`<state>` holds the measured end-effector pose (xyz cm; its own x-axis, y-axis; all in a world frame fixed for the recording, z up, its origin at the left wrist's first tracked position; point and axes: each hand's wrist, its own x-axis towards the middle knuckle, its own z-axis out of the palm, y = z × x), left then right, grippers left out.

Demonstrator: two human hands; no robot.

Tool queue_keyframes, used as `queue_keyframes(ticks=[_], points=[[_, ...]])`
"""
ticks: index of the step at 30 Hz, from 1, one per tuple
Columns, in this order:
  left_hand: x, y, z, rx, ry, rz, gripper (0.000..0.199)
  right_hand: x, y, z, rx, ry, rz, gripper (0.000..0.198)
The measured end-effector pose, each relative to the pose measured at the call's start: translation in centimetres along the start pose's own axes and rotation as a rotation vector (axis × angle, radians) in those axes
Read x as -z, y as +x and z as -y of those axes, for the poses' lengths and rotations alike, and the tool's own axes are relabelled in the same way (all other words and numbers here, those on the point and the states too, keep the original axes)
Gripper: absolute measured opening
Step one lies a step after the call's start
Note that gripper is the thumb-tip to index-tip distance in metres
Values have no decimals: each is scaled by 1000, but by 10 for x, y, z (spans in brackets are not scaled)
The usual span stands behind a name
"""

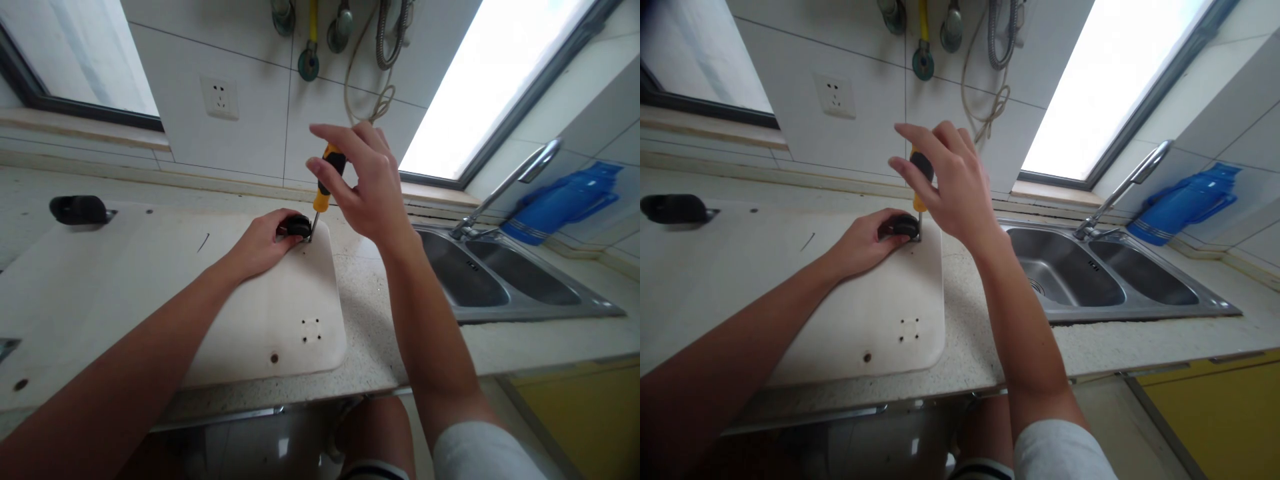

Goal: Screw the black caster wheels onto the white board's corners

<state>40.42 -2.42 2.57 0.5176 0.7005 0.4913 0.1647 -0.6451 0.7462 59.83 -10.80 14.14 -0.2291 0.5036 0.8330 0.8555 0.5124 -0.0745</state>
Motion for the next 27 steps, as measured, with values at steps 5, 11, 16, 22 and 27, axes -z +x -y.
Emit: queue_keyframes(ticks=[5,11,16,22,27], points=[[-1,0,2,-7,1,0,41,7,0,-2,22,21,75,38],[-1,0,1,-1,-3,0,40,12,-2,10,-12,-55,57,42],[-1,0,3,-3,-20,5,40,15,-2,13,-29,-42,138,40],[0,0,1,-2,-2,-1,40,4,-3,11,-72,-60,39,41],[0,0,0,2,13,7,39,8,-3,6,-67,66,143,41]])
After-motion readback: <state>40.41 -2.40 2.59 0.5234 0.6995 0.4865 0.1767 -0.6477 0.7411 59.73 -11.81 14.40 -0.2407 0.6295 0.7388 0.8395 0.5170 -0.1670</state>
